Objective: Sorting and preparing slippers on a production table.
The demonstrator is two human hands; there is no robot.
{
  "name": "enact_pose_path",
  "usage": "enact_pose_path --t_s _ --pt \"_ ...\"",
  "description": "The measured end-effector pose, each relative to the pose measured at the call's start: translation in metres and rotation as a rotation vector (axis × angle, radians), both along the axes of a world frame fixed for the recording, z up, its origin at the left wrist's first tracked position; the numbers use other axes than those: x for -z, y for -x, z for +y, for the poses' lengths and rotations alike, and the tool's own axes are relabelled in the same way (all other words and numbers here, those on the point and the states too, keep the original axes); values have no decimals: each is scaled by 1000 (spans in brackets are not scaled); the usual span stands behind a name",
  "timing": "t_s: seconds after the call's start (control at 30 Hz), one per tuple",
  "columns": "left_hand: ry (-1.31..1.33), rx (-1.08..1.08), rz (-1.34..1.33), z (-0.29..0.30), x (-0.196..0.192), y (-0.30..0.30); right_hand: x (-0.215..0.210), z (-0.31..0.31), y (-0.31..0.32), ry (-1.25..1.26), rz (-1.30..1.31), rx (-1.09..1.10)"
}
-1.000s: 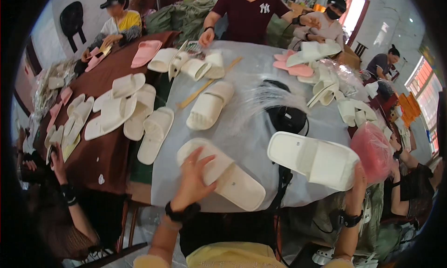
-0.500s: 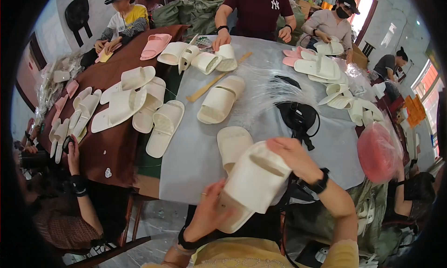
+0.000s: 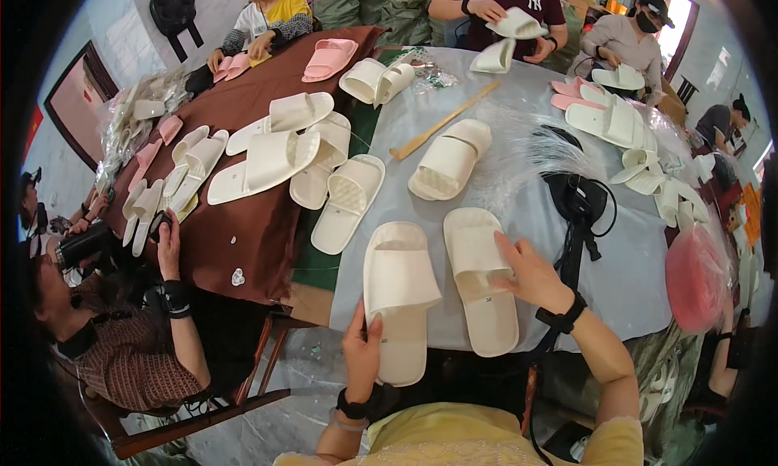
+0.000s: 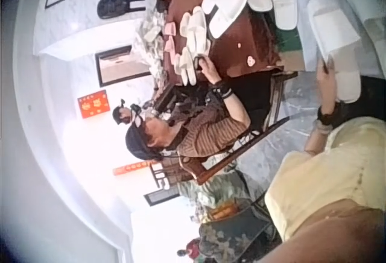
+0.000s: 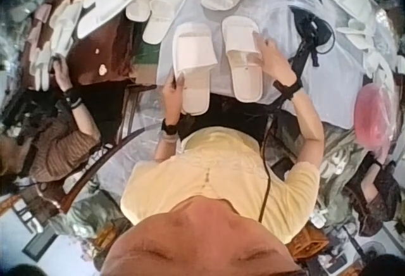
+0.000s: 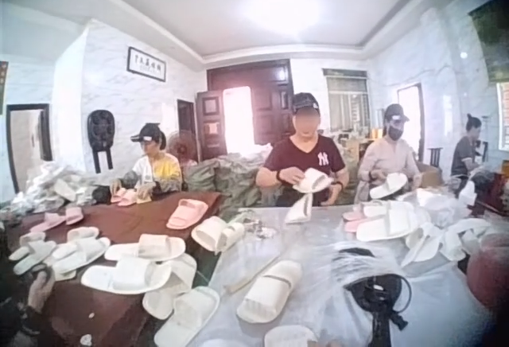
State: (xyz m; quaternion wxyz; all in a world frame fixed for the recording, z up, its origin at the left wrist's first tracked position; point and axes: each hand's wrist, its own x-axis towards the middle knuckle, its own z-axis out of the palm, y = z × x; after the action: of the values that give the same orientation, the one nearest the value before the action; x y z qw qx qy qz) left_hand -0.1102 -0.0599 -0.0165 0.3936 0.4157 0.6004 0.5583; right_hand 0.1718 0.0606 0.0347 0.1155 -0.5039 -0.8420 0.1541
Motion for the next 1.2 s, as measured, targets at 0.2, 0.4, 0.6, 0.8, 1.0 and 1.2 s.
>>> enact_pose_path --t_s 0.2,0.4,0.6,0.8,1.0,1.2 --pt "-78 56 510 9 3 -16 7 -19 -4 -47 -54 95" --pt "54 247 810 13 -18 -41 9 -55 -26 -5 -46 226" --pt "29 298 803 13 -12 -39 3 -59 -47 153 116 204" --pt "-43 259 659 -6 -61 -47 -18 1 -59 153 551 302" --pt "-142 344 705 -12 -61 -62 34 85 -38 238 623 376" --pt "-112 313 761 -17 -60 -59 20 97 10 -120 244 216"
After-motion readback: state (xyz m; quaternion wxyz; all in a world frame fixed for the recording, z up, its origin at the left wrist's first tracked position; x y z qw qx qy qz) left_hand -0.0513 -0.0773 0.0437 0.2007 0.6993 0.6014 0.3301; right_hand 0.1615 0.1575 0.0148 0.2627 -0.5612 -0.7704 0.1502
